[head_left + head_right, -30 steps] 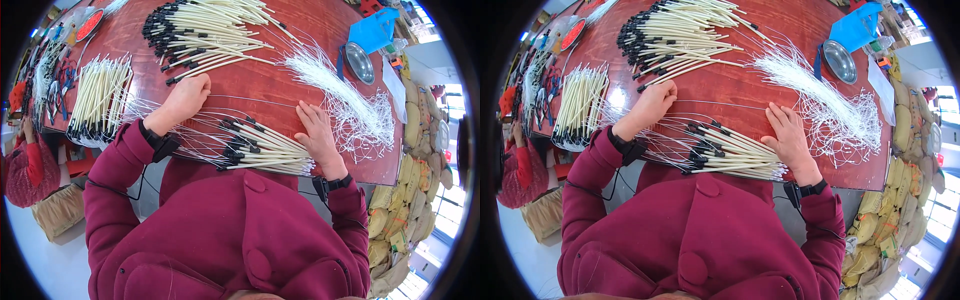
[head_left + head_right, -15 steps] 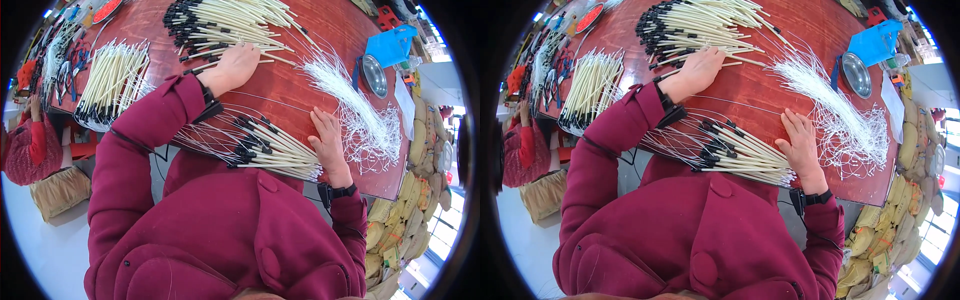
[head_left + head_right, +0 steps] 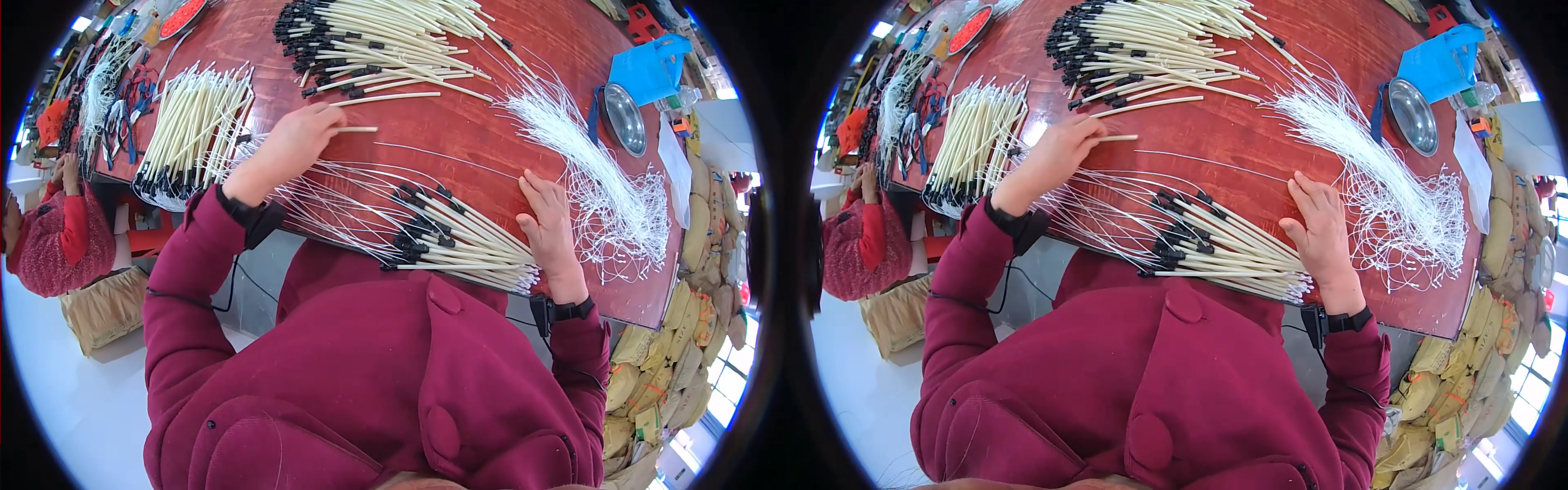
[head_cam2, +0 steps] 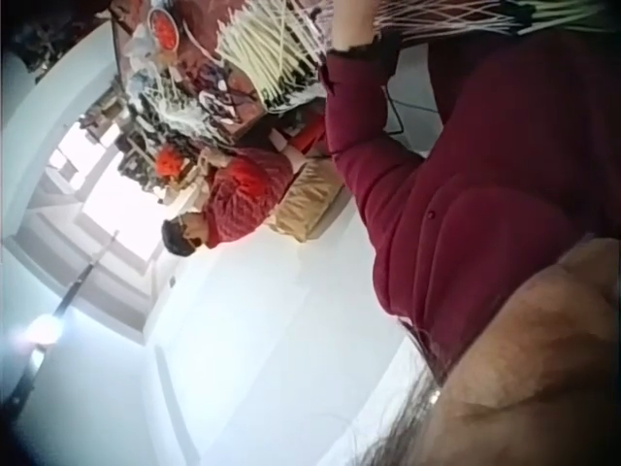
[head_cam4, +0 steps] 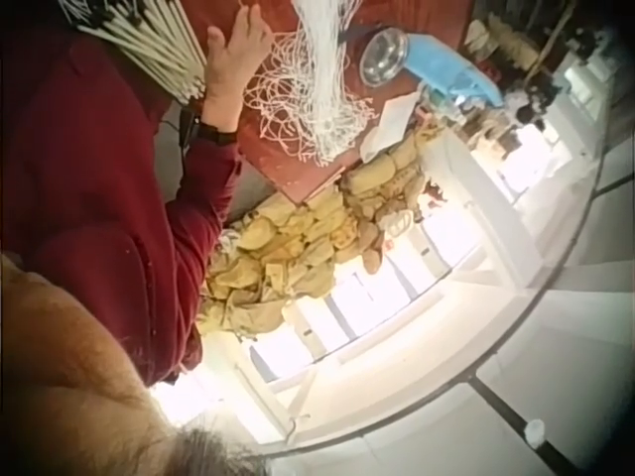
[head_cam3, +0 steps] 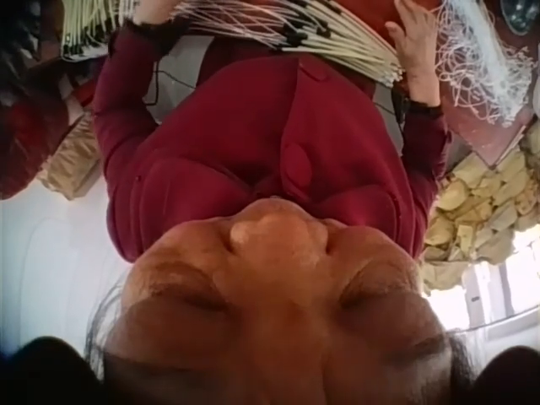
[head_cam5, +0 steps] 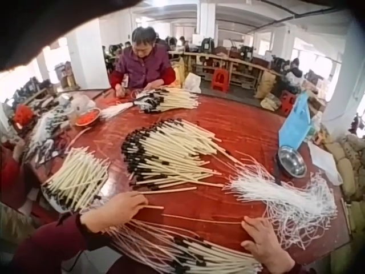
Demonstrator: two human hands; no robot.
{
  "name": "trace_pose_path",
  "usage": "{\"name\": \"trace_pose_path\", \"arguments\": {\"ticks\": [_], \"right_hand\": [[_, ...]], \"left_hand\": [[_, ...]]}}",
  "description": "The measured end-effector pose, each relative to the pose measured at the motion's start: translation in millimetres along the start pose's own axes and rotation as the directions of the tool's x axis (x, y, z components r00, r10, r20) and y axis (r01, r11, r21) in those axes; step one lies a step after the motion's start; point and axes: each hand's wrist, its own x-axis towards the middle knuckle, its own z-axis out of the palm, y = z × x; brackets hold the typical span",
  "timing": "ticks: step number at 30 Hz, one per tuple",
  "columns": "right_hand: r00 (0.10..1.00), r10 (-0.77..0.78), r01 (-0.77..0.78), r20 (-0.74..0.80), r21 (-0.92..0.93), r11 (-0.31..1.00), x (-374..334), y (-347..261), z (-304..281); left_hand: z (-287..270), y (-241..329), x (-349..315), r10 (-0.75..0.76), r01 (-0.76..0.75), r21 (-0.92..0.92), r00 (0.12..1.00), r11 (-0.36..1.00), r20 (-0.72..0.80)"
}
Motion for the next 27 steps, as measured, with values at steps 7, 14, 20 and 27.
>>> {"name": "trace_pose_path", "arguments": {"ticks": [7,14,20,27], "right_hand": [[1.0,0.008,-0.008,0.017,-0.014,1.0,1,-2,-1],[0.999,0.016,-0.015,0.028,-0.033,0.999,3,-5,-3],[0.998,0.025,-0.022,0.066,-0.049,0.999,4,-6,-4],[0.998,0.023,-0.02,0.055,-0.051,0.999,5,-6,-5]], "left_hand": [[-6,5,-20,-0.123,0.126,-0.086,0.992,0.988,0.036],[-3,7,-19,-0.103,0.106,-0.09,0.994,0.99,0.041],[-1,7,-13,-0.103,0.107,-0.058,0.993,0.993,0.058],[0,6,-10,-0.083,0.085,-0.065,0.996,0.994,0.032]]}}
